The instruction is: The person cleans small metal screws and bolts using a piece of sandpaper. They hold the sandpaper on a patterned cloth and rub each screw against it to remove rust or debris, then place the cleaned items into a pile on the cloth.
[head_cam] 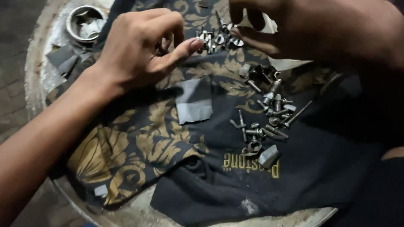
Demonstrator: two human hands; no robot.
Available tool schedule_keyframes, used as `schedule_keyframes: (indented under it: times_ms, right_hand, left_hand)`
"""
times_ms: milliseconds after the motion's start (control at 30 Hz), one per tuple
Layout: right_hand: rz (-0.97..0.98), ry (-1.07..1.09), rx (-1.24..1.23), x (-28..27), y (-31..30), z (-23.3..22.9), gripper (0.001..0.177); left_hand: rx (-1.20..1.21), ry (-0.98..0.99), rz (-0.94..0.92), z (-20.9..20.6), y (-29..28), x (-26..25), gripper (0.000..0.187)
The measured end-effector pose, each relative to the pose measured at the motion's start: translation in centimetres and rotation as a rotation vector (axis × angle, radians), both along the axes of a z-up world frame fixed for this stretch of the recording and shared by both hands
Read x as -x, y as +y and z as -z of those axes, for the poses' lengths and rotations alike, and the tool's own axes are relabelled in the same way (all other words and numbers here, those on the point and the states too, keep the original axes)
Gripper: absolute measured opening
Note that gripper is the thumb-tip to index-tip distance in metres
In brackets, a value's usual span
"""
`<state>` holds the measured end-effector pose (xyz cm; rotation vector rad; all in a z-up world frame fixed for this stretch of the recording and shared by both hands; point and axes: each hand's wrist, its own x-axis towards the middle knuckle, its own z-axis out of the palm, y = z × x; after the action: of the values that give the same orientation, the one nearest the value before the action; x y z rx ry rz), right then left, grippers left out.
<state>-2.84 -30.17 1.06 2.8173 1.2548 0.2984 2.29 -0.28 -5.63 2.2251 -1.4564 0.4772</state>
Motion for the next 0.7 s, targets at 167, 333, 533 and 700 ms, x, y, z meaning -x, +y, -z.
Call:
schedule_keyframes:
  times_ms: [167, 333, 533, 700]
  right_hand:
    - [0.046, 0.098, 0.024, 0.2, 0.4, 0.7, 0.02]
    - [0.065, 0.205, 0.055, 0.7, 1.8, -0.6, 0.024]
    - [0.092, 0.093, 0.21, 0.5, 2.6, -0.8, 0.02]
    - [0.127, 0.064, 0.235, 0.6, 2.6, -1.1, 0.015]
  left_hand:
    - [0.019, 0.012, 0.027, 1.6, 0.1, -0.9, 0.045]
    - [0.075, 0.002, -0.015, 1.9, 0.1, -0.7, 0.04]
    - [0.097, -0.055, 0.009, -2.6, 1.3, 1.7, 0.029]
    - [0.238, -0.197, -0.191, -2.7, 11.1, 8.0, 0.004]
